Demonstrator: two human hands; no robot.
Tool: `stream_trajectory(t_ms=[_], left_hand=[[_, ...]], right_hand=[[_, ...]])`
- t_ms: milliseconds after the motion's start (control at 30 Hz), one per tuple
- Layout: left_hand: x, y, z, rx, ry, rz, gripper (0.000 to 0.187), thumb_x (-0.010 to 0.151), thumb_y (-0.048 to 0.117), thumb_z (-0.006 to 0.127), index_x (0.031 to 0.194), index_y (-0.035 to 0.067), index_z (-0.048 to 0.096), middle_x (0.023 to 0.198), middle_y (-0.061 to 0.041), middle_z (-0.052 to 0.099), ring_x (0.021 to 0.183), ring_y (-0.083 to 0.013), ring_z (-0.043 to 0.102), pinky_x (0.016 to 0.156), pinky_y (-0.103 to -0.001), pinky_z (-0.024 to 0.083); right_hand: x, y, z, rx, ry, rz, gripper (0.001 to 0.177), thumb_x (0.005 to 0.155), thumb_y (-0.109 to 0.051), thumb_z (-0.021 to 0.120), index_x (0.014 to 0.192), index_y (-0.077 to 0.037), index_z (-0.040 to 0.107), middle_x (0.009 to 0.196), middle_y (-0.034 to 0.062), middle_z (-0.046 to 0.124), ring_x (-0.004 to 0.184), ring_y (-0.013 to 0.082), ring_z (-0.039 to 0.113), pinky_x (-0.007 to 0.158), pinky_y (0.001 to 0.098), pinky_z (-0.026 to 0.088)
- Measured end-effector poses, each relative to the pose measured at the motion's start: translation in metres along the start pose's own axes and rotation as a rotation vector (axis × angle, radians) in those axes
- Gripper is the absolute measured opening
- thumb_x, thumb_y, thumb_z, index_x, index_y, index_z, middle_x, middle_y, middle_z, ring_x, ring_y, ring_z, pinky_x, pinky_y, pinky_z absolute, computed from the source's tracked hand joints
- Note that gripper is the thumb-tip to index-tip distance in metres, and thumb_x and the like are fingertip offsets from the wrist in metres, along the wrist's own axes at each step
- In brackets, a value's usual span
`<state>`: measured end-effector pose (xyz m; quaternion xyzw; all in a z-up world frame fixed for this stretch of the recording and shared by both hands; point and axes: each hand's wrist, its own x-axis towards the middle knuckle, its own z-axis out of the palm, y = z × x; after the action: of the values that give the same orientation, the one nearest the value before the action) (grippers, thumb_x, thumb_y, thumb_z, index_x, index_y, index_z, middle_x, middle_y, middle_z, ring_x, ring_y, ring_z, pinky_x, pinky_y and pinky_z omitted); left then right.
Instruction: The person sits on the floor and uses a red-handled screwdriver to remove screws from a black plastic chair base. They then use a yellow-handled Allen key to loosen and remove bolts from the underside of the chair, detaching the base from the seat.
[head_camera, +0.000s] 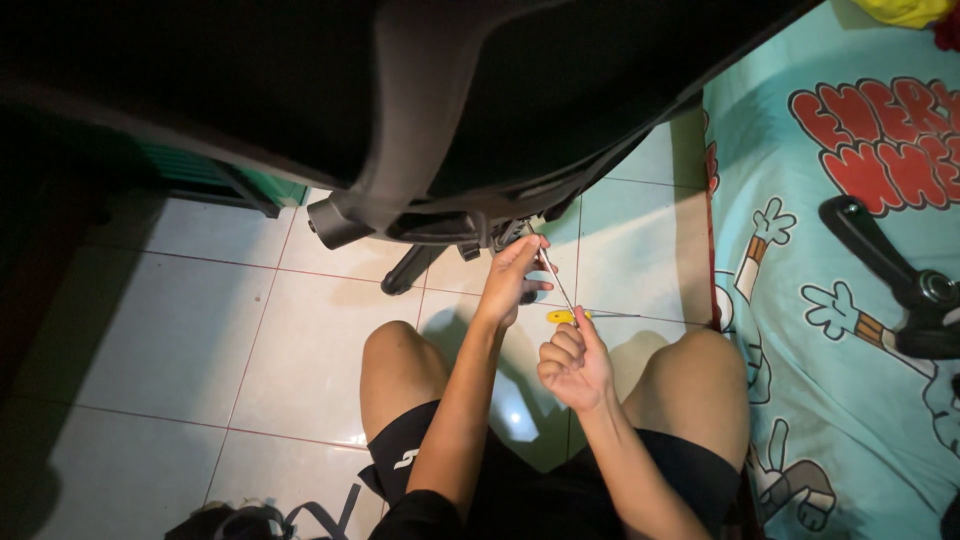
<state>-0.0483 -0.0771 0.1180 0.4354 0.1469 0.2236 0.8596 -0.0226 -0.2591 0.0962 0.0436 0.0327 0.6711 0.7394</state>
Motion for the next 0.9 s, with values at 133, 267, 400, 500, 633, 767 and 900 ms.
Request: stream_trajectory(t_ms=[133, 267, 400, 500, 633, 767, 900], left_hand=[[-0.003, 0.002, 0.001, -0.002, -0.006, -0.012, 0.029, 0.104, 0.035, 0.057, 0.106, 0.007, 0.065, 0.095, -0.001, 0.064, 0.086, -0.0167, 0.068, 0.064, -0.03, 0.056], [-0.002, 0.003, 0.003, -0.009, -0.003, -0.061, 0.029, 0.106, 0.036, 0.056, 0.108, 0.008, 0.065, 0.087, -0.008, 0.064, 0.08, -0.0184, 0.068, 0.061, -0.028, 0.052], [-0.002, -0.001, -0.001, -0.026, -0.016, -0.018, 0.029, 0.105, 0.036, 0.057, 0.109, 0.008, 0.065, 0.092, -0.004, 0.064, 0.081, -0.0172, 0.069, 0.063, -0.029, 0.056], [0.0, -0.005, -0.001, -0.001, 0.003, 0.001, 0.031, 0.104, 0.036, 0.059, 0.11, 0.006, 0.067, 0.092, -0.004, 0.065, 0.08, -0.0165, 0.068, 0.064, -0.029, 0.056], [-0.001, -0.005, -0.004, 0.107, 0.068, 0.015, 0.031, 0.102, 0.033, 0.063, 0.11, 0.005, 0.073, 0.091, -0.005, 0.067, 0.079, -0.0152, 0.068, 0.065, -0.029, 0.057], [-0.005, -0.003, -0.005, 0.21, 0.052, 0.054, 0.031, 0.101, 0.032, 0.064, 0.11, 0.005, 0.075, 0.092, -0.004, 0.069, 0.078, -0.0118, 0.066, 0.066, -0.027, 0.055], [-0.019, -0.001, -0.005, 0.262, 0.008, 0.167, 0.031, 0.104, 0.029, 0.061, 0.11, 0.001, 0.074, 0.093, -0.004, 0.067, 0.078, -0.0114, 0.067, 0.068, -0.026, 0.054]], right_hand=[[0.0, 0.003, -0.001, -0.017, -0.007, -0.001, 0.059, 0.109, -0.049, 0.044, 0.06, -0.02, 0.028, 0.054, -0.0061, 0.022, 0.057, 0.0093, 0.027, 0.059, 0.0257, 0.026], [0.0, 0.005, 0.008, -0.03, 0.038, -0.037, 0.059, 0.108, -0.049, 0.043, 0.06, -0.02, 0.027, 0.053, -0.006, 0.022, 0.056, 0.0092, 0.027, 0.058, 0.0258, 0.026], [0.003, 0.011, 0.014, -0.138, -0.009, 0.006, 0.06, 0.107, -0.054, 0.043, 0.061, -0.018, 0.03, 0.053, -0.0048, 0.024, 0.057, 0.0104, 0.029, 0.059, 0.027, 0.027], [0.003, 0.015, 0.014, -0.323, 0.188, -0.075, 0.056, 0.101, -0.06, 0.04, 0.066, -0.016, 0.041, 0.054, -0.0029, 0.029, 0.053, 0.013, 0.032, 0.054, 0.0295, 0.029], [0.005, 0.017, 0.0, -0.691, 0.464, -0.333, 0.044, 0.106, -0.052, 0.038, 0.086, -0.015, 0.051, 0.063, 0.0013, 0.041, 0.054, 0.0167, 0.038, 0.057, 0.0323, 0.035], [0.003, 0.014, -0.026, -0.882, 0.435, -0.428, 0.04, 0.108, -0.044, 0.04, 0.091, -0.012, 0.054, 0.067, 0.0043, 0.048, 0.058, 0.0193, 0.047, 0.06, 0.0365, 0.042], [-0.002, 0.005, -0.043, -0.658, 0.406, -0.462, 0.017, 0.105, -0.028, 0.049, 0.111, -0.016, 0.06, 0.082, 0.0016, 0.059, 0.07, 0.0174, 0.056, 0.071, 0.0356, 0.047]])
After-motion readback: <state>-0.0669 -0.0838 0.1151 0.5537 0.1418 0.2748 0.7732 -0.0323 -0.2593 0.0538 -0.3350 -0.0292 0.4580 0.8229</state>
